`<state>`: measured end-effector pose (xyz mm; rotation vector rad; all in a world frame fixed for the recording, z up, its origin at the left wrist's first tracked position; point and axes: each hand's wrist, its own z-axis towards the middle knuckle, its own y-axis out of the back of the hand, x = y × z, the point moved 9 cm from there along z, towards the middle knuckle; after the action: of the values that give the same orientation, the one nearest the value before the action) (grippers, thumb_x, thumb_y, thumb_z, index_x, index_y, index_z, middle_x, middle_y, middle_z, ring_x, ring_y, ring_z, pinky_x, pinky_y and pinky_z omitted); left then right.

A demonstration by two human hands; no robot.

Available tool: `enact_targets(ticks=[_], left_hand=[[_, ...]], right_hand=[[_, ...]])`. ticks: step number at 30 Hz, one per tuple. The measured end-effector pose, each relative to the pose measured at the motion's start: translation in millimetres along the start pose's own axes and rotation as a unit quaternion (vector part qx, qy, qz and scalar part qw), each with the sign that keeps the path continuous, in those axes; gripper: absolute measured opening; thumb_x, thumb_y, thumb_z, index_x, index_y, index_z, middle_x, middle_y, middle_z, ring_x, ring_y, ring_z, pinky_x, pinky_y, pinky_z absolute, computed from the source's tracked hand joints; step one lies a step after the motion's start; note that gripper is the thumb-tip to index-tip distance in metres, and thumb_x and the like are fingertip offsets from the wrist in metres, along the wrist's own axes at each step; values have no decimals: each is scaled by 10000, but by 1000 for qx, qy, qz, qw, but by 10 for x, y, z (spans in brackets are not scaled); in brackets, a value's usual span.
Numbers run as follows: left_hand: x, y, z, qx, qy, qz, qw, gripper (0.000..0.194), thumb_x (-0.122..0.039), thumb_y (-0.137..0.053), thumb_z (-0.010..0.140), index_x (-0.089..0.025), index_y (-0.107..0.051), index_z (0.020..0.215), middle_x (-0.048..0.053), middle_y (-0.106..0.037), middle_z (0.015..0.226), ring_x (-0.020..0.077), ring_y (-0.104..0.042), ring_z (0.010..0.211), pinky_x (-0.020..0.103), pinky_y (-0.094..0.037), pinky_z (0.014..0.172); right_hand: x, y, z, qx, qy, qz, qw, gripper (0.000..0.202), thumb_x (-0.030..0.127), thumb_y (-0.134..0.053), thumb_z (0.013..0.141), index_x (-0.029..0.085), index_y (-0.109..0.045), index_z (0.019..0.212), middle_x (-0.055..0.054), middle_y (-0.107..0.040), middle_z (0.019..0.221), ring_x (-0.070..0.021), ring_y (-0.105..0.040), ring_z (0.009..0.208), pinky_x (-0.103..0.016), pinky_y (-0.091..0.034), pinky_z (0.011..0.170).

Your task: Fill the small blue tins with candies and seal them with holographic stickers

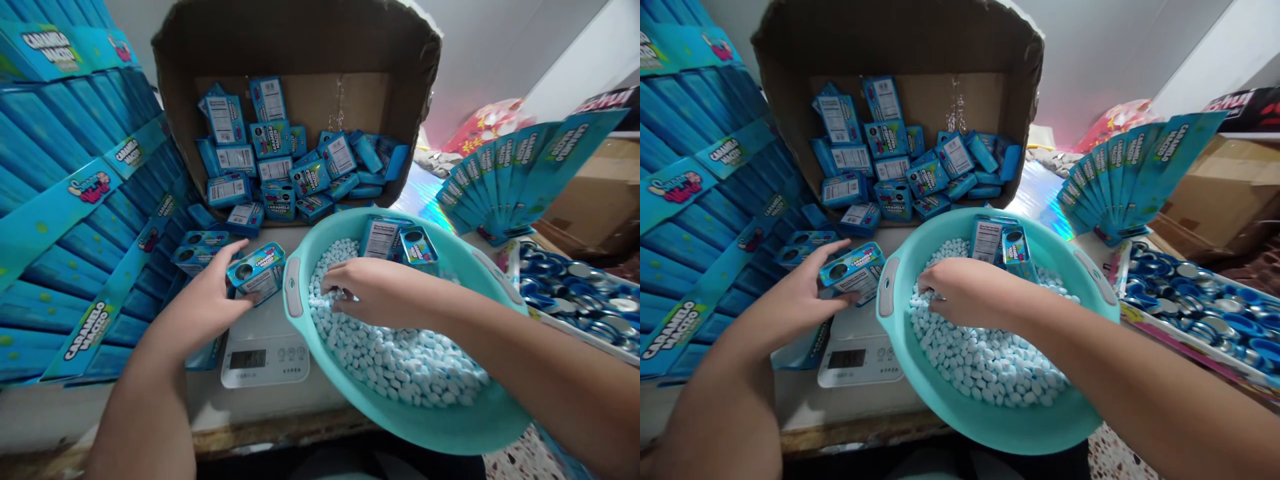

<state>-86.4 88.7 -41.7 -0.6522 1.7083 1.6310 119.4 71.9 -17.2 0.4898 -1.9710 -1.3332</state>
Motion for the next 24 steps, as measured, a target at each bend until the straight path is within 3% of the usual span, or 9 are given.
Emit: enact_targets(ticks=[5,6,8,11,12,14,16,19,24], left_hand=[[19,-31,21,8,3,18,1000,447,-295,-786,710,-284,-690,1146,37,-768,992,285,-741,851,357,-592,691],[-8,-5,14,-19,1,28,999,423,-310,-791,712,-291,-704,1125,32,-770,975,285,-739,841,361,-588,692],[-119,132,-35,-132,-26,56,989,421,-354,-804,720,-308,-719,1130,34,-769,995,291,-728,888,396,-583,777],[-465,276,-235,-290,-167,115,935,552,-333,-830,712,-333,-687,1245,57,-741,1151,307,-677,1047,474,-516,986],[-583,240,-292,-293,-227,137,919,597,-299,-834,711,-353,-667,1282,53,-724,1209,309,-657,1086,488,-488,1031],[-743,81,-346,-230,-320,174,903,638,-221,-802,746,-411,-625,1328,19,-699,1278,298,-638,1122,492,-467,1062],[-808,-52,-384,-169,-366,208,891,653,-161,-736,805,-457,-576,1365,-21,-697,1284,276,-636,1134,478,-474,1061],[-820,-129,-423,-137,-384,234,882,651,-134,-676,851,-483,-539,1384,-55,-701,1267,240,-643,1160,442,-474,1089],[-801,-77,-407,-169,-379,220,883,646,-152,-737,799,-466,-588,1343,-33,-699,1270,247,-655,1144,441,-499,1072]], right_hand=[[-65,-18,3,-1,-20,-23,1000,169,322,-566,927,204,-672,982,-76,-717,953,-241,-648,838,-327,-406,674],[-97,-35,12,3,-29,-33,999,171,329,-560,927,204,-669,965,-75,-715,927,-239,-645,814,-328,-399,662],[-161,-74,36,9,-45,-50,998,184,342,-548,929,199,-663,924,-77,-708,885,-234,-639,779,-327,-390,646],[-224,-149,72,21,-52,-52,997,211,359,-528,941,194,-656,909,-85,-710,897,-230,-643,788,-325,-401,659],[-231,-164,82,20,-50,-49,997,217,362,-519,948,194,-655,921,-88,-714,918,-231,-649,804,-326,-411,672],[-216,-177,93,14,-38,-46,998,221,355,-500,959,195,-652,955,-93,-718,965,-235,-657,841,-332,-431,702],[-193,-170,94,8,-32,-46,998,220,347,-501,958,189,-652,984,-98,-717,993,-239,-661,869,-338,-449,728],[-166,-159,83,18,-36,-44,998,215,323,-508,952,175,-656,1004,-108,-717,1010,-252,-663,899,-350,-465,756],[-141,-149,53,34,-38,-39,998,247,332,-515,949,166,-667,1050,-120,-705,1041,-270,-663,896,-371,-476,742]])
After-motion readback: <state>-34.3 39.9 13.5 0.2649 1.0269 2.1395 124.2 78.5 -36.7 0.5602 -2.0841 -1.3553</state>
